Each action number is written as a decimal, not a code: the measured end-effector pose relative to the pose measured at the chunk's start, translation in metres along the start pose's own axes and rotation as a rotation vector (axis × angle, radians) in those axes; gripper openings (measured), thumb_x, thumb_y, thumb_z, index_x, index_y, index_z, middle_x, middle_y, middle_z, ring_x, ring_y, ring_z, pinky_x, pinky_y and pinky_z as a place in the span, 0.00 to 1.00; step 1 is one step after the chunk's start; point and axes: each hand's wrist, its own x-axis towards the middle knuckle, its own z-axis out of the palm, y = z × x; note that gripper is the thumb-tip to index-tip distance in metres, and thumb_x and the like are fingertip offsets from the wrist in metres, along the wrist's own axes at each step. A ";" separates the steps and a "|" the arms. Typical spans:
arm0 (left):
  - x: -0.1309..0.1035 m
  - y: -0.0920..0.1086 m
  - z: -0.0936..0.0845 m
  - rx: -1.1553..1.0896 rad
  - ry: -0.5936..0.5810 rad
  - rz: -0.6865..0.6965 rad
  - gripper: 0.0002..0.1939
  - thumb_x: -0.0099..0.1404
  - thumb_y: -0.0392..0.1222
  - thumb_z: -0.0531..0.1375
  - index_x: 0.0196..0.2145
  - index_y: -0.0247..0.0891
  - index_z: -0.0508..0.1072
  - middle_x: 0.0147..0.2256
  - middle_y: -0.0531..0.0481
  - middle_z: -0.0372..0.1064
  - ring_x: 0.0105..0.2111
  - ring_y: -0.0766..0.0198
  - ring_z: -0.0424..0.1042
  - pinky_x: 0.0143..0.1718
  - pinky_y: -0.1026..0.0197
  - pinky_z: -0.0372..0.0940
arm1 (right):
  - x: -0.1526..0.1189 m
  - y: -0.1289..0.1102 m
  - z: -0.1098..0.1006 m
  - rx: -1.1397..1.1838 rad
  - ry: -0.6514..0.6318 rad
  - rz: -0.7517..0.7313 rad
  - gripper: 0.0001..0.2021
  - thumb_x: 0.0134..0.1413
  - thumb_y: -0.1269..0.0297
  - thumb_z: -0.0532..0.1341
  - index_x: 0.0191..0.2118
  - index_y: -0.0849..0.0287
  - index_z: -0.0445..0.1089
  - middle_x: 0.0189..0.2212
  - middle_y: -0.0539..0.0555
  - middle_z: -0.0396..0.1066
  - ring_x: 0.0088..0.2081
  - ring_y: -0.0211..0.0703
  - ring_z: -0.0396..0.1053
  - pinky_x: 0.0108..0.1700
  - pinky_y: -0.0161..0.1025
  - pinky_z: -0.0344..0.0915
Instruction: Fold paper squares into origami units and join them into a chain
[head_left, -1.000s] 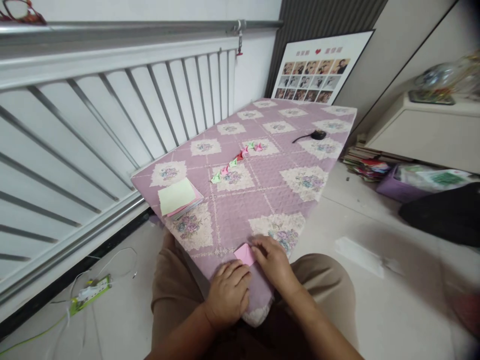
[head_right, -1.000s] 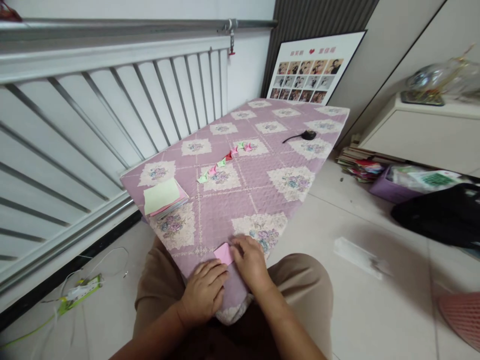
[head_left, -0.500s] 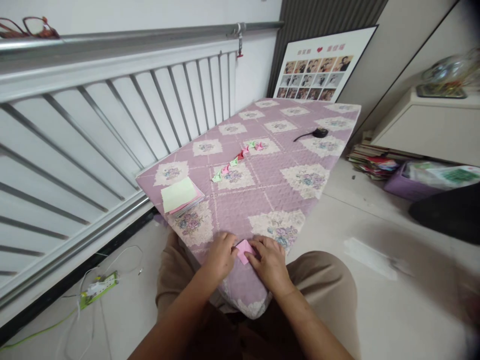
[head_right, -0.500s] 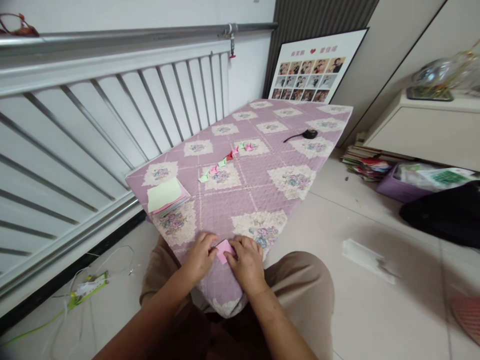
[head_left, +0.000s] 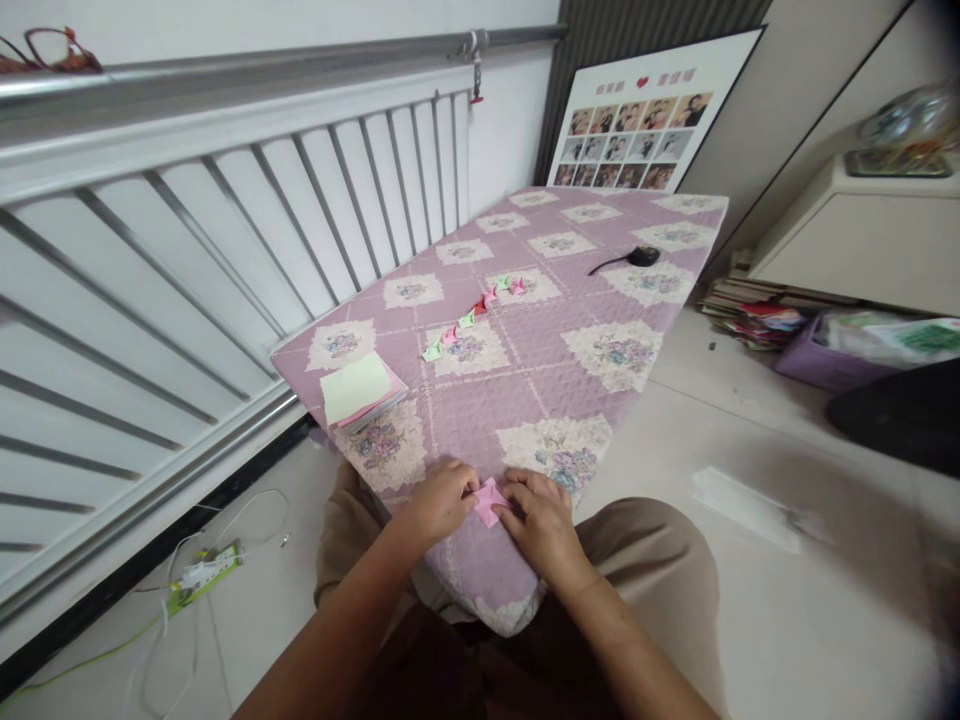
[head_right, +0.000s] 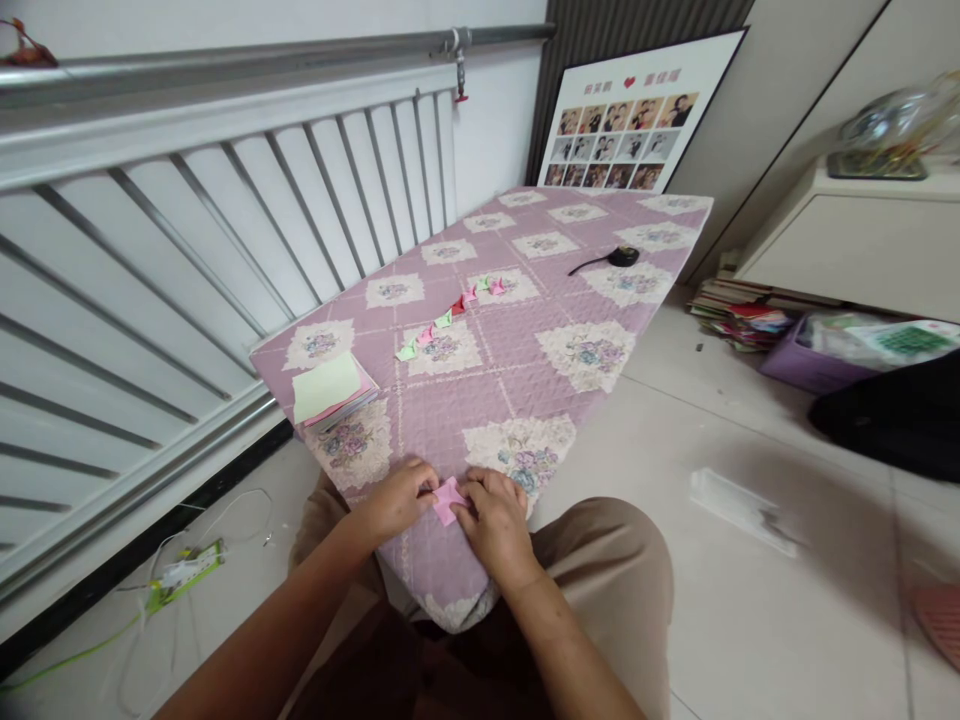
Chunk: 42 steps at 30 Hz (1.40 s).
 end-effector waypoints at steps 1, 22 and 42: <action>0.000 -0.001 -0.001 0.003 -0.009 0.018 0.05 0.60 0.31 0.56 0.32 0.38 0.70 0.34 0.52 0.65 0.38 0.64 0.65 0.40 0.62 0.60 | 0.001 0.001 0.000 -0.005 -0.003 -0.009 0.04 0.54 0.64 0.61 0.36 0.54 0.72 0.45 0.54 0.69 0.48 0.49 0.63 0.49 0.47 0.54; -0.025 -0.014 0.025 0.508 0.061 0.206 0.10 0.69 0.38 0.51 0.40 0.42 0.73 0.39 0.50 0.67 0.38 0.61 0.64 0.38 0.60 0.61 | 0.002 0.008 -0.009 -0.219 -0.248 -0.325 0.16 0.65 0.65 0.48 0.37 0.56 0.74 0.33 0.53 0.70 0.37 0.44 0.64 0.42 0.40 0.59; -0.054 0.017 0.015 0.627 -0.058 0.181 0.20 0.69 0.40 0.52 0.57 0.47 0.62 0.50 0.46 0.64 0.46 0.54 0.62 0.42 0.54 0.60 | 0.002 -0.010 -0.005 -0.210 -0.090 -0.079 0.06 0.57 0.62 0.61 0.31 0.57 0.70 0.32 0.55 0.69 0.35 0.45 0.65 0.38 0.41 0.57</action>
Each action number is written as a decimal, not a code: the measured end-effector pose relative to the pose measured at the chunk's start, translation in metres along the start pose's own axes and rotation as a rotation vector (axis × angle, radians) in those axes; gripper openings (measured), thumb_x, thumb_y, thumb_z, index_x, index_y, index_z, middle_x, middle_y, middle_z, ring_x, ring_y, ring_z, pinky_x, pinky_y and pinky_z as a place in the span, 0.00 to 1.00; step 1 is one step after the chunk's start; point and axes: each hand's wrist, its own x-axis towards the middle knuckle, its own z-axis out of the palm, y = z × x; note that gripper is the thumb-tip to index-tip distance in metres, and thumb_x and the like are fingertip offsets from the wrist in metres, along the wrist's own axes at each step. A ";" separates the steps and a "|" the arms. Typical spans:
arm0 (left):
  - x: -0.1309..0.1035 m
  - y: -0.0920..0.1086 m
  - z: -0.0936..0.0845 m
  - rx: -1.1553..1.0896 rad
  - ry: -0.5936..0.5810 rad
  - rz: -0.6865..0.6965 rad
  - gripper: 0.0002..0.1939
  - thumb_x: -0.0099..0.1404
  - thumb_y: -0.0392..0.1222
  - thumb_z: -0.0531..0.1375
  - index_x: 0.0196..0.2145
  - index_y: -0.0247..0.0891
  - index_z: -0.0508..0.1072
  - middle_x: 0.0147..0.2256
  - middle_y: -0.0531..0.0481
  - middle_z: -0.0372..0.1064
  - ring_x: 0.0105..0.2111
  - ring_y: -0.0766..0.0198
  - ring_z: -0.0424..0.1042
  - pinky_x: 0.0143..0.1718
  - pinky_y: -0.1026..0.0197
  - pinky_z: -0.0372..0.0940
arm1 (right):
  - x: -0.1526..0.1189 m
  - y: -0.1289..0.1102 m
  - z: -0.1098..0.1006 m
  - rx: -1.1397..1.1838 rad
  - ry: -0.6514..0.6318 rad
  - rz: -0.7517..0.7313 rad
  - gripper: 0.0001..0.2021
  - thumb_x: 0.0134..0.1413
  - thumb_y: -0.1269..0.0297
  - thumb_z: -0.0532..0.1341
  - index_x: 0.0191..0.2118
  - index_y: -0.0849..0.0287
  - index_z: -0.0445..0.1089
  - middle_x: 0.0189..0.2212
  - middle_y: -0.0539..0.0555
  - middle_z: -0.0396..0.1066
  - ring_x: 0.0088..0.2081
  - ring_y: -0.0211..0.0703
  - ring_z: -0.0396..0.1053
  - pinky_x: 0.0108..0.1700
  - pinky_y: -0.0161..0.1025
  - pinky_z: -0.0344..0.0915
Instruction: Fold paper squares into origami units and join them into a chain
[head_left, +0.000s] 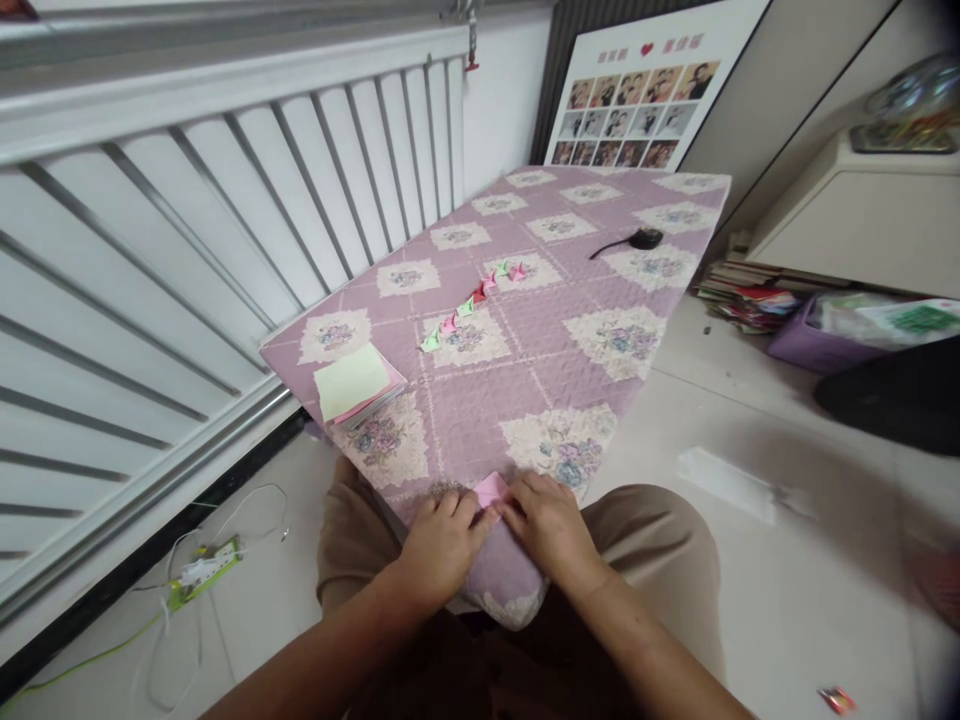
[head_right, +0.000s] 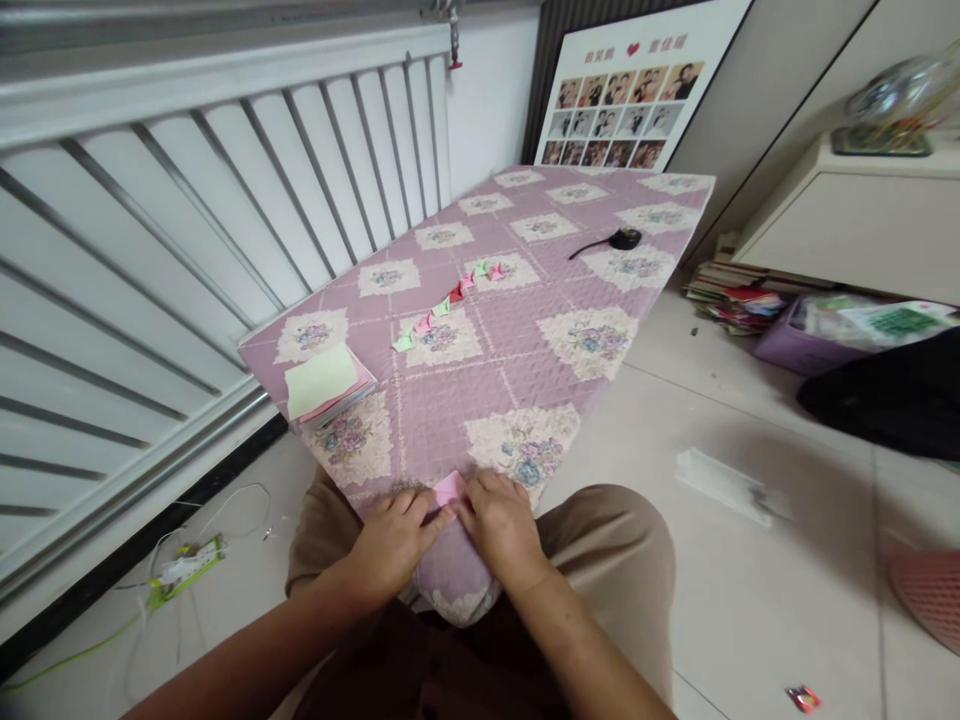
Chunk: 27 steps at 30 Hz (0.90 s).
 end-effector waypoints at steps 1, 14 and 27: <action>0.000 -0.001 0.000 -0.020 0.000 -0.007 0.20 0.68 0.40 0.53 0.57 0.48 0.62 0.51 0.46 0.64 0.46 0.54 0.63 0.43 0.54 0.60 | 0.002 -0.001 0.001 -0.001 -0.002 0.042 0.06 0.56 0.62 0.62 0.30 0.57 0.70 0.32 0.55 0.69 0.36 0.46 0.65 0.38 0.41 0.57; 0.047 -0.017 -0.014 -0.416 -0.066 -0.407 0.10 0.62 0.42 0.58 0.40 0.37 0.70 0.43 0.44 0.67 0.42 0.55 0.67 0.43 0.57 0.61 | 0.006 0.003 0.004 0.124 0.021 0.147 0.11 0.48 0.65 0.66 0.40 0.59 0.70 0.36 0.56 0.69 0.39 0.48 0.65 0.40 0.42 0.59; 0.049 -0.015 -0.010 -0.610 -0.044 -0.400 0.07 0.58 0.35 0.59 0.37 0.38 0.69 0.35 0.49 0.70 0.37 0.61 0.69 0.38 0.63 0.60 | 0.004 0.007 0.007 0.176 0.000 0.146 0.14 0.50 0.63 0.64 0.45 0.55 0.71 0.38 0.56 0.68 0.42 0.49 0.64 0.45 0.43 0.59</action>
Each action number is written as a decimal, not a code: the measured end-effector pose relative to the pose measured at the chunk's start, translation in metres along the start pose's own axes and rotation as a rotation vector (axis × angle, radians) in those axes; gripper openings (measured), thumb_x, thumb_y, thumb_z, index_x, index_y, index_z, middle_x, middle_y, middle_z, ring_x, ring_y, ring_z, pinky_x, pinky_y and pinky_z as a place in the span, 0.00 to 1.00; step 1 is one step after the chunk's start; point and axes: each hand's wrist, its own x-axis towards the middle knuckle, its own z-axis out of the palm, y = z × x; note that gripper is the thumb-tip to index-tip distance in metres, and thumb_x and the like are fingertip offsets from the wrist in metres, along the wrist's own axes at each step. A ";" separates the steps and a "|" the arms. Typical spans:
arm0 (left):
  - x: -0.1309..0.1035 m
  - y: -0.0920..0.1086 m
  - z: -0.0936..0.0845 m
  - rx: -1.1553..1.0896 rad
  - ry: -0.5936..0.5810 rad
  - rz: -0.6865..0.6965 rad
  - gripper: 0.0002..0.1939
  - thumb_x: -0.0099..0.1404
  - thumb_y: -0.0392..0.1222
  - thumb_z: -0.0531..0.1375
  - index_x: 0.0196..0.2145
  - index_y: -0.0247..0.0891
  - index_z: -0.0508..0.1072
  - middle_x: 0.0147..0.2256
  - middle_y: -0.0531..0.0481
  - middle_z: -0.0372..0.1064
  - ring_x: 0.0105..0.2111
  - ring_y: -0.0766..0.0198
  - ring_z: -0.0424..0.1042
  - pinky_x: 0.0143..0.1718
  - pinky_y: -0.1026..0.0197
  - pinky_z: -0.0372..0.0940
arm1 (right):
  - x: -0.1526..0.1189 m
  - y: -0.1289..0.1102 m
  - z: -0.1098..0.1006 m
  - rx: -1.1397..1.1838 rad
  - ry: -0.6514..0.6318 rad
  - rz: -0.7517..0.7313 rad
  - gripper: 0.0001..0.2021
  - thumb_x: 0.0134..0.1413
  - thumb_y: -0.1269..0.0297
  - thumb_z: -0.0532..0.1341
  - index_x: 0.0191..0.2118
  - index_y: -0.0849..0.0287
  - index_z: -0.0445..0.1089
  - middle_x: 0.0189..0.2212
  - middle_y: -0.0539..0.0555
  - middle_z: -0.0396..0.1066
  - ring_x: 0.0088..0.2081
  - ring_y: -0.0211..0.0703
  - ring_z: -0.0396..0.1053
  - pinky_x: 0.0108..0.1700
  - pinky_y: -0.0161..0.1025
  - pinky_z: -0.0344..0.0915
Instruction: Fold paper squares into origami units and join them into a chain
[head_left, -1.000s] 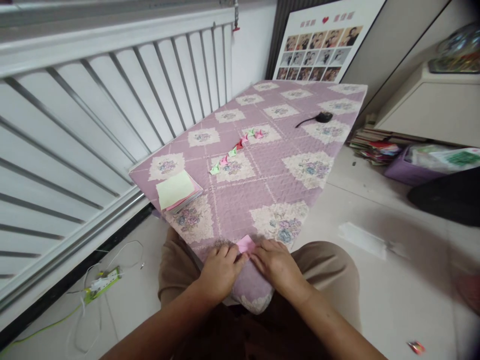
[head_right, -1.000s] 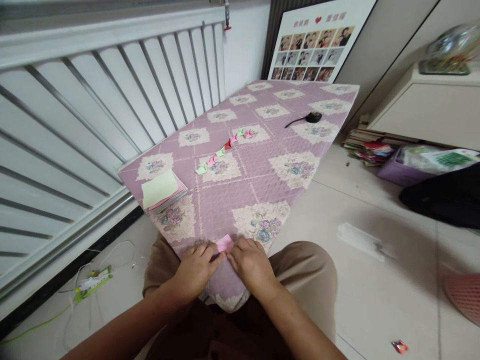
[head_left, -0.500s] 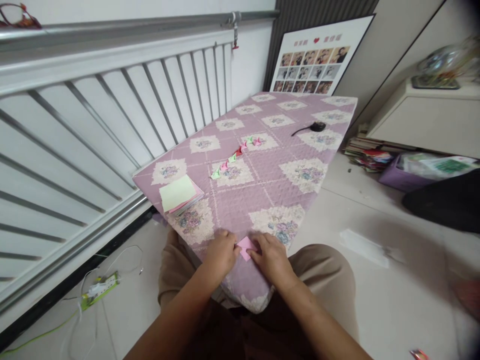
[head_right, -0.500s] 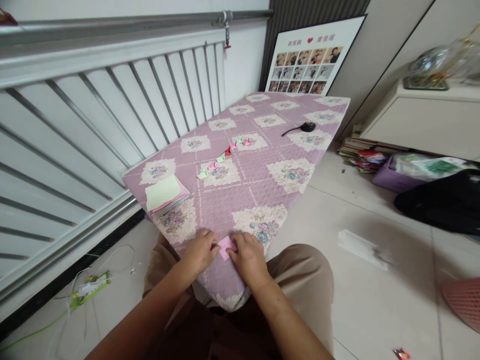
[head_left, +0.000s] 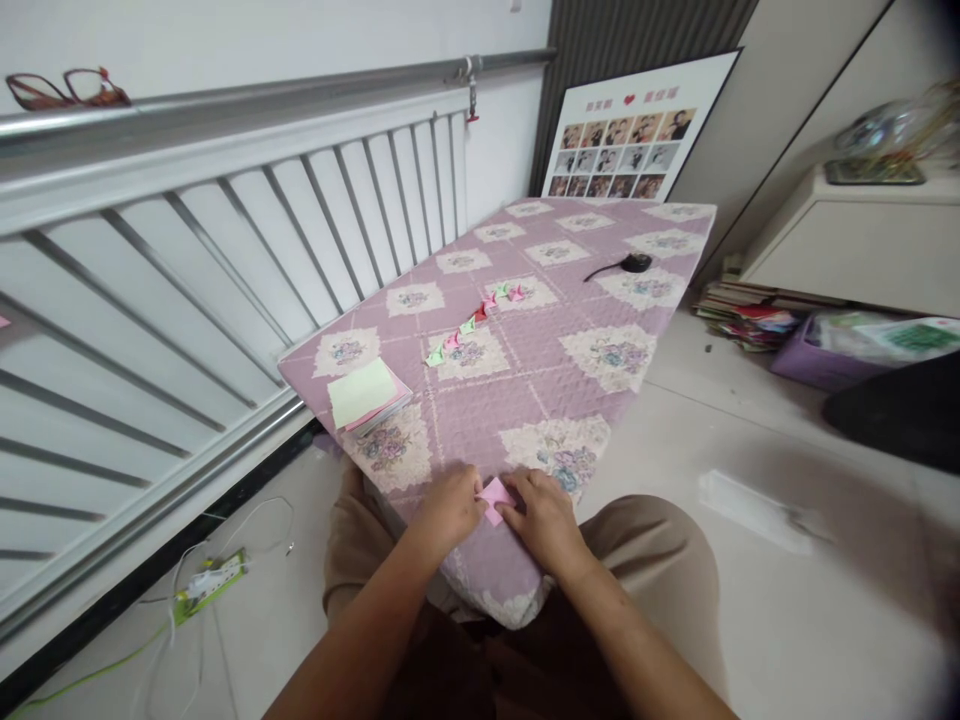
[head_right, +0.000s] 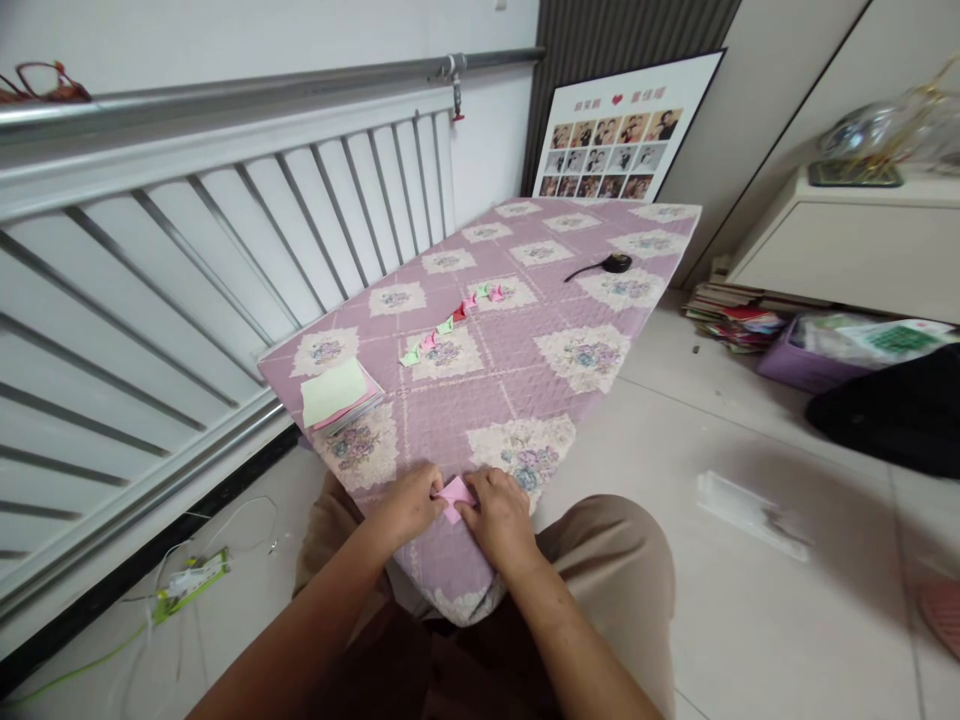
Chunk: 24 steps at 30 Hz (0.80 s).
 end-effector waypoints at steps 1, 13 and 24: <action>-0.001 0.000 0.000 -0.026 -0.001 0.003 0.09 0.58 0.35 0.59 0.38 0.37 0.69 0.35 0.49 0.70 0.36 0.62 0.69 0.36 0.63 0.60 | 0.000 0.000 -0.001 0.001 -0.013 0.001 0.14 0.50 0.63 0.65 0.45 0.55 0.71 0.38 0.56 0.68 0.43 0.49 0.64 0.45 0.43 0.59; -0.022 -0.009 0.002 -0.177 0.117 0.050 0.05 0.62 0.34 0.54 0.34 0.37 0.70 0.32 0.53 0.68 0.33 0.66 0.66 0.34 0.64 0.59 | 0.012 -0.009 -0.020 0.348 -0.186 -0.104 0.06 0.55 0.66 0.57 0.31 0.56 0.70 0.28 0.49 0.71 0.31 0.40 0.67 0.36 0.37 0.61; -0.049 -0.030 0.017 0.500 0.291 0.263 0.10 0.68 0.39 0.52 0.34 0.40 0.72 0.37 0.47 0.68 0.39 0.56 0.63 0.41 0.53 0.56 | 0.000 -0.018 0.005 -0.147 0.040 -0.478 0.06 0.58 0.70 0.57 0.31 0.58 0.69 0.31 0.53 0.69 0.36 0.43 0.62 0.48 0.46 0.54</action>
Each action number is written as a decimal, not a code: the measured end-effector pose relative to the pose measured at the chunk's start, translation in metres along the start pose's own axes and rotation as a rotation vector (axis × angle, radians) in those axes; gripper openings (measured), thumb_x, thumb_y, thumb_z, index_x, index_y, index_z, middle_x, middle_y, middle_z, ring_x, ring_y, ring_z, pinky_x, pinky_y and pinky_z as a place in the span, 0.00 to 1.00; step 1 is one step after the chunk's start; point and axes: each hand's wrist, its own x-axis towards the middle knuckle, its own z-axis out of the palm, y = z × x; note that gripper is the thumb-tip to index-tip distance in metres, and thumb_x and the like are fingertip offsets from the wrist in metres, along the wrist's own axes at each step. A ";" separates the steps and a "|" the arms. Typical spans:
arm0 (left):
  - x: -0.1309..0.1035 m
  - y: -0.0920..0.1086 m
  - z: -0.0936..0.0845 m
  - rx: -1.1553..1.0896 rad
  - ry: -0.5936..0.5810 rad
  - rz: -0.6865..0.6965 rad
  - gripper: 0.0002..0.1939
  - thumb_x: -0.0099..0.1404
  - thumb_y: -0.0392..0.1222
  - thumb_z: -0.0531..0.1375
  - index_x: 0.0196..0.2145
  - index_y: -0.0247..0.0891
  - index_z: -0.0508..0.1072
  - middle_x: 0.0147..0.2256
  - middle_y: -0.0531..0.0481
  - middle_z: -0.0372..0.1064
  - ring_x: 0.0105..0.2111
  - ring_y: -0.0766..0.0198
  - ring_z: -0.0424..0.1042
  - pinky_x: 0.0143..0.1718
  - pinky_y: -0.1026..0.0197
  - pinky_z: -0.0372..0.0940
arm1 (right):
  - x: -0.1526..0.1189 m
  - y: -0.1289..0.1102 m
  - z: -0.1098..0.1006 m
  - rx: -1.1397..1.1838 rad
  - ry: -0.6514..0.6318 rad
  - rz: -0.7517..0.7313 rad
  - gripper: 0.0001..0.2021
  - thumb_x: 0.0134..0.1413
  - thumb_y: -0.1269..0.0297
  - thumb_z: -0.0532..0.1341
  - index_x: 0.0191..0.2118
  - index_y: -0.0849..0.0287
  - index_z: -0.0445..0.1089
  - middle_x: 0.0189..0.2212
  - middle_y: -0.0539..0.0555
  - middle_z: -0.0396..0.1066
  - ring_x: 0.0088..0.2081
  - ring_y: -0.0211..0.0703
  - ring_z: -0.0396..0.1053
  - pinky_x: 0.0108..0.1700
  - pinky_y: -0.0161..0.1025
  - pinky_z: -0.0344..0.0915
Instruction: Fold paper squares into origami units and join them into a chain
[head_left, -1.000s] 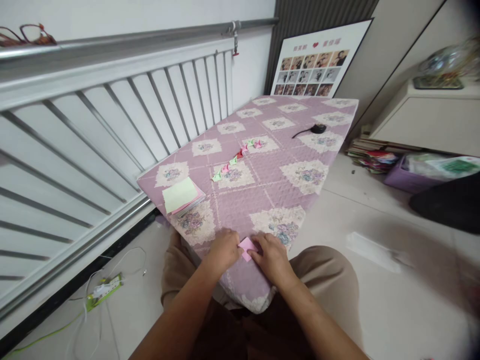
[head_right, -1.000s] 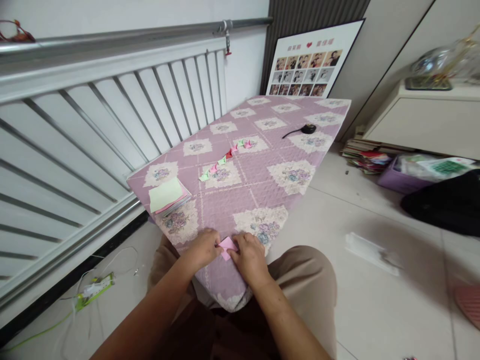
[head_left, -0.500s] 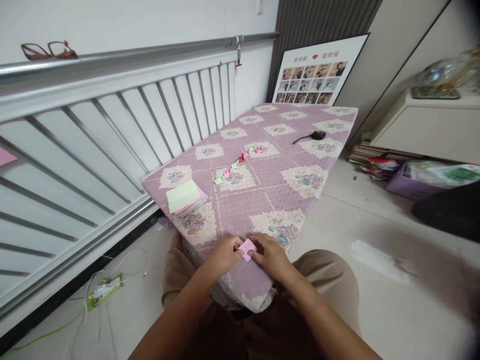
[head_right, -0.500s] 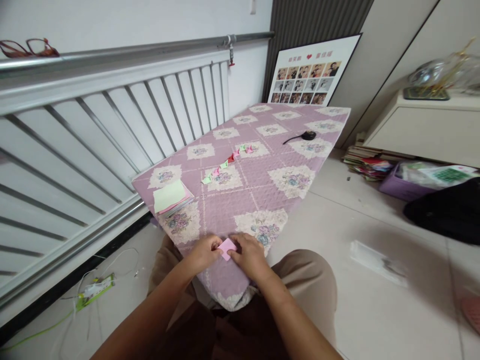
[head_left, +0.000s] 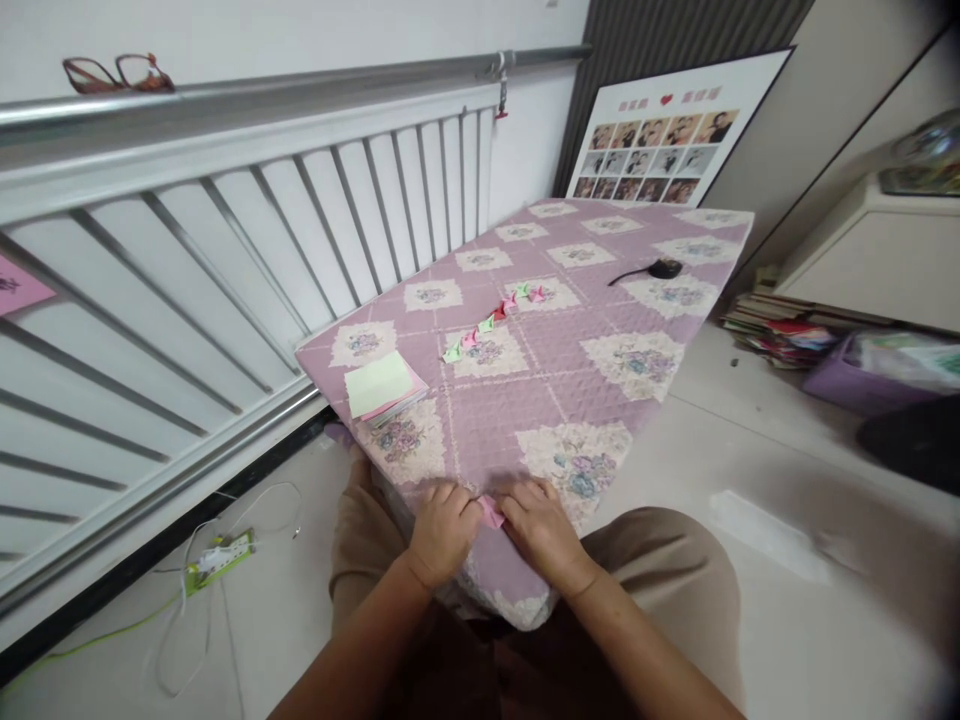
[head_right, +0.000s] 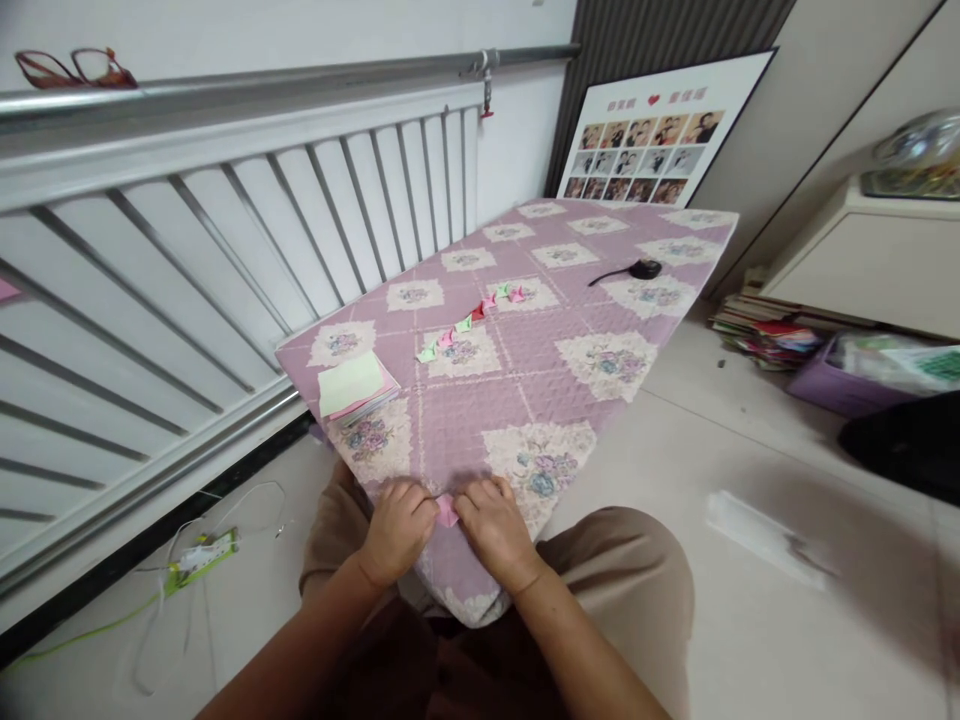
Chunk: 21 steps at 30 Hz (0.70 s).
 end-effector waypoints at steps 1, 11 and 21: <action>-0.003 0.000 0.002 -0.004 -0.015 -0.002 0.09 0.68 0.39 0.53 0.34 0.40 0.72 0.37 0.48 0.68 0.39 0.56 0.63 0.41 0.53 0.56 | -0.002 0.001 0.003 -0.004 -0.024 -0.001 0.06 0.58 0.70 0.58 0.30 0.58 0.69 0.30 0.53 0.68 0.36 0.44 0.62 0.47 0.45 0.55; -0.014 0.004 0.003 -0.243 -0.020 -0.185 0.08 0.66 0.38 0.54 0.34 0.42 0.74 0.39 0.49 0.70 0.42 0.58 0.64 0.46 0.53 0.54 | -0.007 0.001 0.002 0.198 -0.089 0.053 0.03 0.56 0.68 0.60 0.36 0.56 0.71 0.36 0.53 0.69 0.41 0.45 0.62 0.46 0.43 0.56; -0.011 0.005 0.003 -0.336 -0.002 -0.439 0.05 0.62 0.42 0.59 0.29 0.42 0.73 0.35 0.51 0.69 0.41 0.58 0.64 0.45 0.53 0.53 | -0.002 -0.004 0.000 0.167 -0.071 0.287 0.09 0.57 0.59 0.60 0.28 0.55 0.69 0.37 0.53 0.69 0.43 0.47 0.62 0.47 0.46 0.52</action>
